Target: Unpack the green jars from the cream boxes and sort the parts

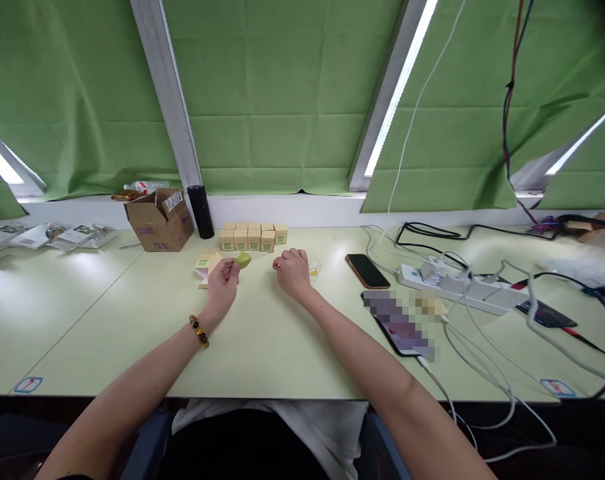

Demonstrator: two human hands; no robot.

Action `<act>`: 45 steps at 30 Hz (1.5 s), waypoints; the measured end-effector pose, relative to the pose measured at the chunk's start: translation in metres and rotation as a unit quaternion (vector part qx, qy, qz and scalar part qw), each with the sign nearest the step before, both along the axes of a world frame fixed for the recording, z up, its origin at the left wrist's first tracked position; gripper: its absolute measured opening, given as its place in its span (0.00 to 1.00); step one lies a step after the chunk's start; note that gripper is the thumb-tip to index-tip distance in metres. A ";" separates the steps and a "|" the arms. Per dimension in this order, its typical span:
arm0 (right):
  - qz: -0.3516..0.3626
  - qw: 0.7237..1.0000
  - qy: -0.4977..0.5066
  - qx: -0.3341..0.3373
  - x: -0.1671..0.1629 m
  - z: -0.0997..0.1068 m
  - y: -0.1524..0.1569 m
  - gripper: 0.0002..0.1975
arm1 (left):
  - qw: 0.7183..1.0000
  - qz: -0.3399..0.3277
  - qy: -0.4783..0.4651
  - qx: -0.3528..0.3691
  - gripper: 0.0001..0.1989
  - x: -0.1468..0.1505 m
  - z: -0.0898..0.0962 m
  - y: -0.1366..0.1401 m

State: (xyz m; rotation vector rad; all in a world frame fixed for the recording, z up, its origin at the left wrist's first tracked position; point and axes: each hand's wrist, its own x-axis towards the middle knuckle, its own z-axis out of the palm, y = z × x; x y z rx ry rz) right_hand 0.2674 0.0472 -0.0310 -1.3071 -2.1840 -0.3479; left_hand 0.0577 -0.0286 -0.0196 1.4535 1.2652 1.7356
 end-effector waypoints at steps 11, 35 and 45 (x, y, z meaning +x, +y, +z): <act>-0.013 0.996 -0.048 -0.069 -0.021 -0.014 -0.003 0.13 | 0.956 -0.162 -0.215 -0.119 0.23 -0.002 0.005 0.001; 0.101 0.969 -0.067 -0.213 -0.015 0.000 -0.084 0.11 | 0.938 0.050 0.342 0.029 0.10 -0.028 0.005 0.019; 0.101 0.967 -0.076 -0.220 -0.015 0.002 -0.085 0.11 | 0.793 0.054 0.606 -0.036 0.18 -0.027 0.008 0.046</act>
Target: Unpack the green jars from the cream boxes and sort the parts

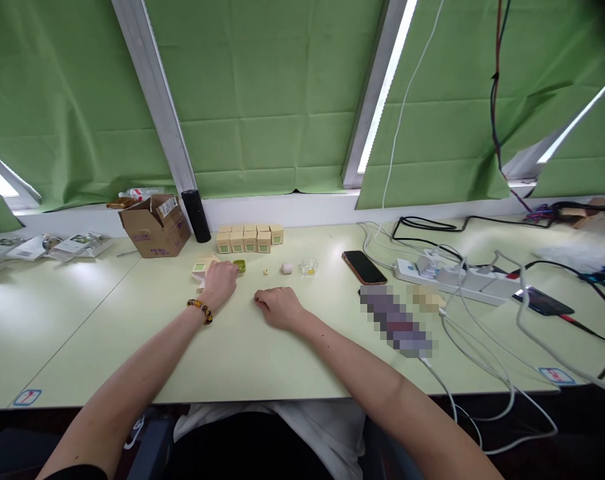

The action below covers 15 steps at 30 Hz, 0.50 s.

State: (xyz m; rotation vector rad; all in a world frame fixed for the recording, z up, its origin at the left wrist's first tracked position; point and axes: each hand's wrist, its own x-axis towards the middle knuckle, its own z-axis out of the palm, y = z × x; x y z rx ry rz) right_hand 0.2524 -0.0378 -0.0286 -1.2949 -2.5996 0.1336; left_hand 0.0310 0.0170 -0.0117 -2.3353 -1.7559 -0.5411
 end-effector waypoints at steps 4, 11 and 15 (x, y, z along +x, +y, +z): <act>0.000 1.000 -0.001 0.004 0.000 -0.001 0.001 0.11 | 1.000 0.011 0.016 -0.018 0.17 0.002 -0.011 0.007; 0.001 1.000 0.001 -0.001 0.000 -0.002 0.001 0.11 | 0.999 0.027 0.025 -0.028 0.16 0.003 -0.019 0.004; 0.002 1.000 0.002 -0.002 0.001 -0.001 0.000 0.12 | 0.999 0.030 0.020 -0.020 0.11 0.004 -0.009 -0.003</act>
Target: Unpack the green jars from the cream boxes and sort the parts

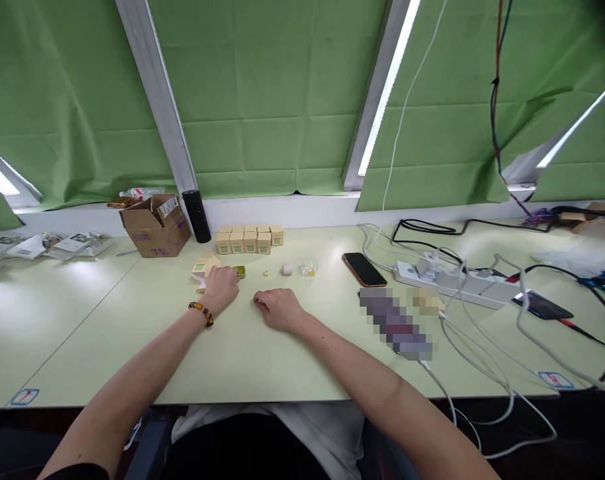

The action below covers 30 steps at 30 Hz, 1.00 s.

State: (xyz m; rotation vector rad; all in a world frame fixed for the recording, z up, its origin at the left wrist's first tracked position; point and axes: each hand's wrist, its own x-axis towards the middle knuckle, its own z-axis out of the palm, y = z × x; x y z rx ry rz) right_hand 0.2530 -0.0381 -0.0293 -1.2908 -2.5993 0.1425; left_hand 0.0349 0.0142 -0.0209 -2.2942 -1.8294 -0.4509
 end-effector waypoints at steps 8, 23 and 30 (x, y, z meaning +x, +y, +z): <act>0.008 1.000 0.010 0.005 0.002 0.000 0.000 0.12 | 1.000 -0.024 -0.014 -0.005 0.10 -0.003 0.010 -0.029; 0.028 0.999 0.015 -0.017 0.006 0.006 0.000 0.13 | 0.993 -0.113 -0.018 -0.017 0.15 0.005 0.012 -0.035; 0.029 0.999 0.027 -0.026 0.006 0.005 0.000 0.13 | 0.993 -0.107 -0.029 0.033 0.15 0.031 0.057 0.019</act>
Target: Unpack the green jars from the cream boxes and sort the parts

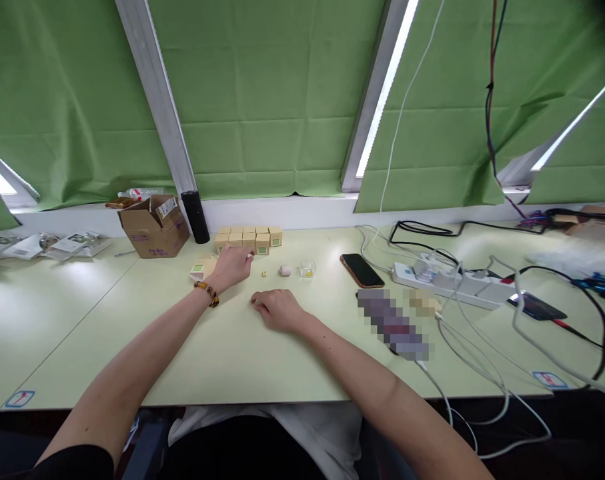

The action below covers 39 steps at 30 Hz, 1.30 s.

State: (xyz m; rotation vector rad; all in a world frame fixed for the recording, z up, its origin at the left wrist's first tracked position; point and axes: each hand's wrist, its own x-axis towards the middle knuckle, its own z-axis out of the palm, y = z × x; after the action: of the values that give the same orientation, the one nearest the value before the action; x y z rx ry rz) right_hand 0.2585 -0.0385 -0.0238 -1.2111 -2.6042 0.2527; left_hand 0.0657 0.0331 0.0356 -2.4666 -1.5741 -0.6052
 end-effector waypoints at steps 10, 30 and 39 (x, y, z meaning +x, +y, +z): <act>0.008 1.000 -0.003 -0.001 0.000 0.000 0.002 0.13 | 0.997 0.055 0.054 -0.007 0.19 0.051 0.012 0.088; 0.009 0.998 -0.053 0.012 -0.003 0.004 0.001 0.11 | 0.986 0.128 0.091 -0.062 0.30 0.097 -0.020 0.142; 0.010 0.998 -0.058 0.013 -0.003 0.004 0.001 0.10 | 0.994 0.091 0.040 -0.038 0.20 0.106 -0.023 0.127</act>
State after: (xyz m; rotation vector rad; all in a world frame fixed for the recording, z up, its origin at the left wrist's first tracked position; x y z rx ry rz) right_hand 0.2552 -0.0374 -0.0196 -1.2277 -2.7104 0.1555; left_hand 0.1720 0.1598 0.0122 -2.3324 -1.7957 -0.4194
